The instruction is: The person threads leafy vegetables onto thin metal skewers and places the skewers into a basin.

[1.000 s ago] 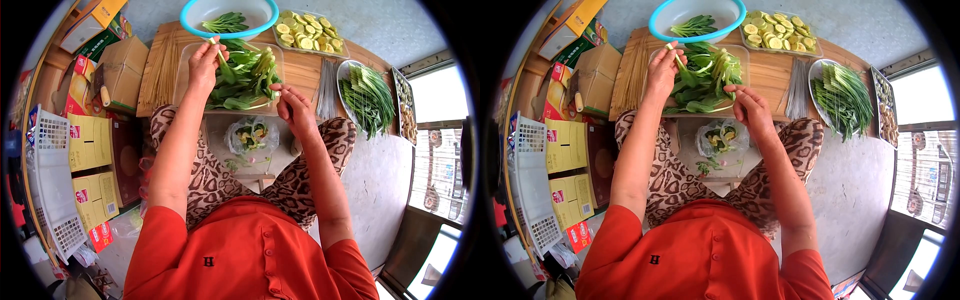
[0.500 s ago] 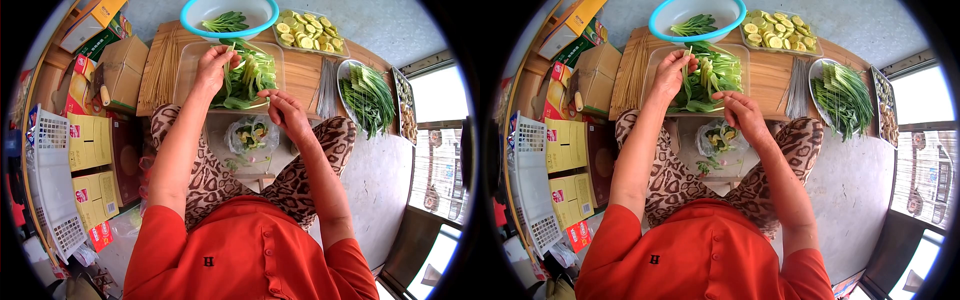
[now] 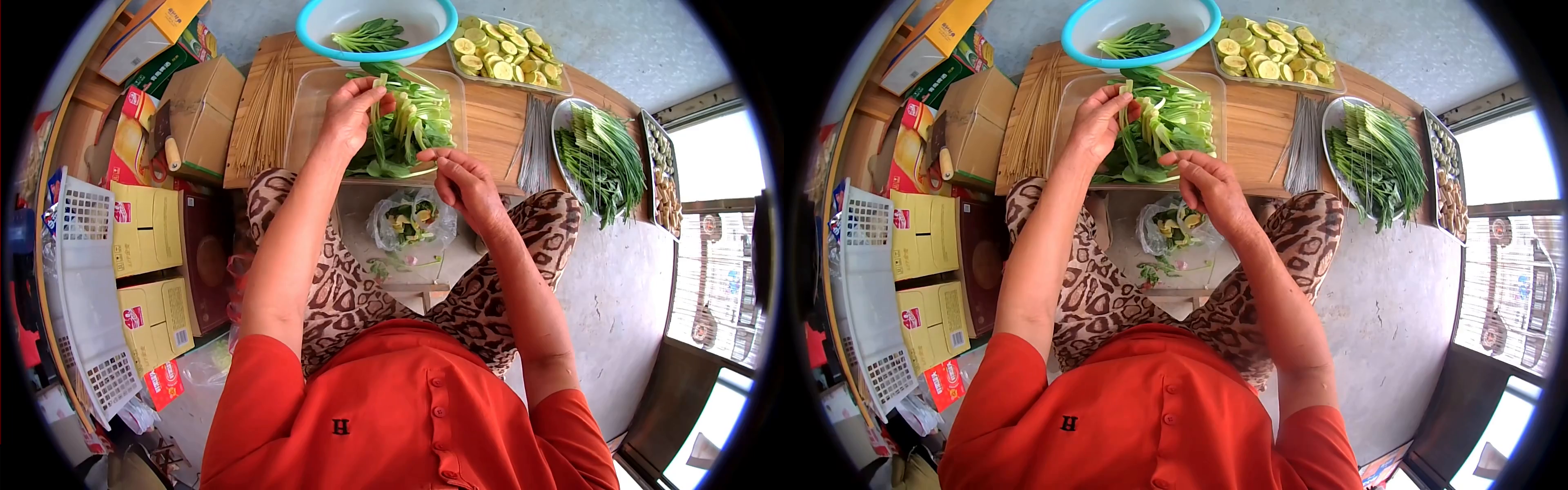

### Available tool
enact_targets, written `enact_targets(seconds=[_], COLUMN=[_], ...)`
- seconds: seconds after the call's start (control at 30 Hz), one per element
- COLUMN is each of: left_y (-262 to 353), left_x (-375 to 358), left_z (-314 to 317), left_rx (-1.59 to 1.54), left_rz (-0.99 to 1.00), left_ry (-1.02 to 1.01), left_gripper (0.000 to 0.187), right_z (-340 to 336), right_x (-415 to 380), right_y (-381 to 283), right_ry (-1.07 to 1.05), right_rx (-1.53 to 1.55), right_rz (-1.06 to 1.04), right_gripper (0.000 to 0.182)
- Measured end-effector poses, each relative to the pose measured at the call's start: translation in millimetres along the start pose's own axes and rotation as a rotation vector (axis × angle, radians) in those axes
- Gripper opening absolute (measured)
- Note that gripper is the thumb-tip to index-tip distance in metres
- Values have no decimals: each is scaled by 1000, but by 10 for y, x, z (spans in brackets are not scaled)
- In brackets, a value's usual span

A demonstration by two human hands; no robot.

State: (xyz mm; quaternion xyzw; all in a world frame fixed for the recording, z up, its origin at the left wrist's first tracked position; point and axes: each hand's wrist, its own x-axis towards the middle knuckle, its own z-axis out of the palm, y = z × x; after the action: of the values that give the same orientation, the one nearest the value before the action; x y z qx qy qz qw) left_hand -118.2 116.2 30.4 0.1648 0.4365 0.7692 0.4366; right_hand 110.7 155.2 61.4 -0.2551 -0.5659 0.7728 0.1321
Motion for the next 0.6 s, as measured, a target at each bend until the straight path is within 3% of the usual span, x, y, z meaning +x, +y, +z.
enact_targets(seconds=[0.6], left_y=[-48], left_x=[-6], left_z=[11], left_rx=[57], left_rz=[43], left_ry=[8], left_gripper=[13], right_z=[6], right_x=[29], right_y=[25], right_ry=[-4], right_rx=[12], right_rz=[-24], right_gripper=[29])
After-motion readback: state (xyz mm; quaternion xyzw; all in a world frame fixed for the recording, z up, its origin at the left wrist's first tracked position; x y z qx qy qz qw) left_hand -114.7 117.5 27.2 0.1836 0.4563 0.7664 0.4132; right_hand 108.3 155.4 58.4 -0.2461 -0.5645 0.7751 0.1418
